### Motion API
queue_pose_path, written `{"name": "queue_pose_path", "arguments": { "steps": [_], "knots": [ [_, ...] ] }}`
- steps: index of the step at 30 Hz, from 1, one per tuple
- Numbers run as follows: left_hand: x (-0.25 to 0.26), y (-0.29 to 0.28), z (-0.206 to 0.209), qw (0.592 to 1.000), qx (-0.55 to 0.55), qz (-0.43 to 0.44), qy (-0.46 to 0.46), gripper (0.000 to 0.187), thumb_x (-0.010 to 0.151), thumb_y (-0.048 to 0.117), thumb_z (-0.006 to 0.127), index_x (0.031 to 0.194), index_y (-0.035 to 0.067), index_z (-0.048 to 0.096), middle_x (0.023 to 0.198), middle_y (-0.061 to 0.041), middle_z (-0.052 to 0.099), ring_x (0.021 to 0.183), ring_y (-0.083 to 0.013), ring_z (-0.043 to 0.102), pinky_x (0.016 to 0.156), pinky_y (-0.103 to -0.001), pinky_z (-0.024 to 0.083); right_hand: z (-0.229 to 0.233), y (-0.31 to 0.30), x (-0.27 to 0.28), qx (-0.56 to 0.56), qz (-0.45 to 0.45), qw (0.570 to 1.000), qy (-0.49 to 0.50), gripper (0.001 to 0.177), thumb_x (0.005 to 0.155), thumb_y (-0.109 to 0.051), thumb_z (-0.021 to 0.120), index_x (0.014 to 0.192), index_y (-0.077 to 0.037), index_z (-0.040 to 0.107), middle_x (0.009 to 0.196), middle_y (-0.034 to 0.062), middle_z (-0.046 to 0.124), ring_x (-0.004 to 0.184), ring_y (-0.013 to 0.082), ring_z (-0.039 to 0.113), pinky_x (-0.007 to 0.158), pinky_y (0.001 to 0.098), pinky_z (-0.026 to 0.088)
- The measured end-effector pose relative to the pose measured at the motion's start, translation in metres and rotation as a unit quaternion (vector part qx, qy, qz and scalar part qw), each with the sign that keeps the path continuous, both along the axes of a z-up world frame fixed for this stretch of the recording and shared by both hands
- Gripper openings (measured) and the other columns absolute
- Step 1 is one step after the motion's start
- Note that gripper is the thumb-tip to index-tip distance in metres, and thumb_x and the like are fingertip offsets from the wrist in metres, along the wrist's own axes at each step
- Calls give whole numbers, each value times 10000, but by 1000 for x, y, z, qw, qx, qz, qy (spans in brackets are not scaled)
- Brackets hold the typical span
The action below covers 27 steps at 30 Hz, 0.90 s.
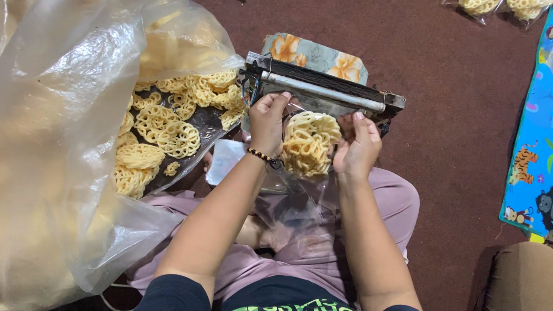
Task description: Packaging individual fried snacks into small plastic bags while sitting on the floor
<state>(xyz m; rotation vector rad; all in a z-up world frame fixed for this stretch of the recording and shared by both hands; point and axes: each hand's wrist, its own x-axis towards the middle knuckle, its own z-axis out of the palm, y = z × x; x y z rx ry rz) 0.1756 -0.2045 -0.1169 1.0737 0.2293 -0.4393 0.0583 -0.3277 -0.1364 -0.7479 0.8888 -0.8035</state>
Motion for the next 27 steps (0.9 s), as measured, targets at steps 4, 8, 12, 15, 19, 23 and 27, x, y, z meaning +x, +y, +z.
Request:
{"name": "queue_pose_path", "arguments": {
  "steps": [4, 8, 12, 15, 19, 23, 27],
  "knots": [
    [0, -2, -3, 1000, -17, 6, 8, 113, 882, 119, 724, 822, 26, 701, 719, -155, 748, 633, -171, 743, 560, -276, 623, 5, 2, 2, 13, -31, 999, -12, 95, 915, -166, 766, 880, -137, 682, 840, 86, 768, 811, 245, 793, 718, 384, 664],
    [1, -3, -7, 999, -26, 10, 25, 121, 874, 131, 731, 815, 34, 691, 728, -154, 749, 640, -181, 751, 574, -291, 634, 6, 2, 4, 5, -41, 999, -21, 113, 907, -150, 768, 840, -136, 679, 837, 96, 768, 802, 235, 788, 737, 373, 663],
    [-2, 1, 4, 999, -24, 8, 26, 115, 873, 132, 734, 813, 44, 690, 743, -141, 755, 670, -178, 760, 593, -284, 638, 18, 6, 2, 6, -38, 999, -22, 113, 911, -144, 759, 834, -133, 677, 831, 98, 767, 809, 231, 789, 749, 372, 667],
    [-14, 12, 29, 1000, 0, 2, -22, 133, 895, 163, 736, 856, 37, 719, 774, -97, 748, 745, -131, 732, 701, -278, 622, 35, 14, -7, 12, -27, 998, -54, 49, 930, -105, 728, 896, -86, 697, 870, 123, 778, 850, 231, 794, 836, 375, 670],
    [-54, 49, 69, 977, 123, -20, -173, 174, 949, 209, 699, 885, 55, 746, 804, -133, 759, 792, -190, 731, 763, -318, 596, 37, 25, -37, -38, 28, 996, -76, 51, 974, -114, 679, 979, -65, 689, 927, 129, 759, 901, 234, 769, 903, 339, 637],
    [-99, 90, 99, 908, 200, 16, -367, 103, 930, 164, 727, 909, 72, 768, 851, -90, 796, 835, -230, 777, 780, -338, 620, 110, 60, -59, -461, 54, 883, 68, 272, 956, 72, 604, 1227, 58, 579, 1229, 262, 626, 1168, 336, 651, 1042, 445, 534],
    [-129, 101, 127, 879, 97, 48, -464, 78, 879, 62, 708, 818, 27, 742, 765, -168, 746, 715, -299, 743, 746, -441, 654, 155, 86, -75, -711, 141, 689, 10, 192, 956, -253, 702, 988, -69, 744, 1008, 170, 729, 969, 374, 705, 1182, 683, 311]
  ]
}}
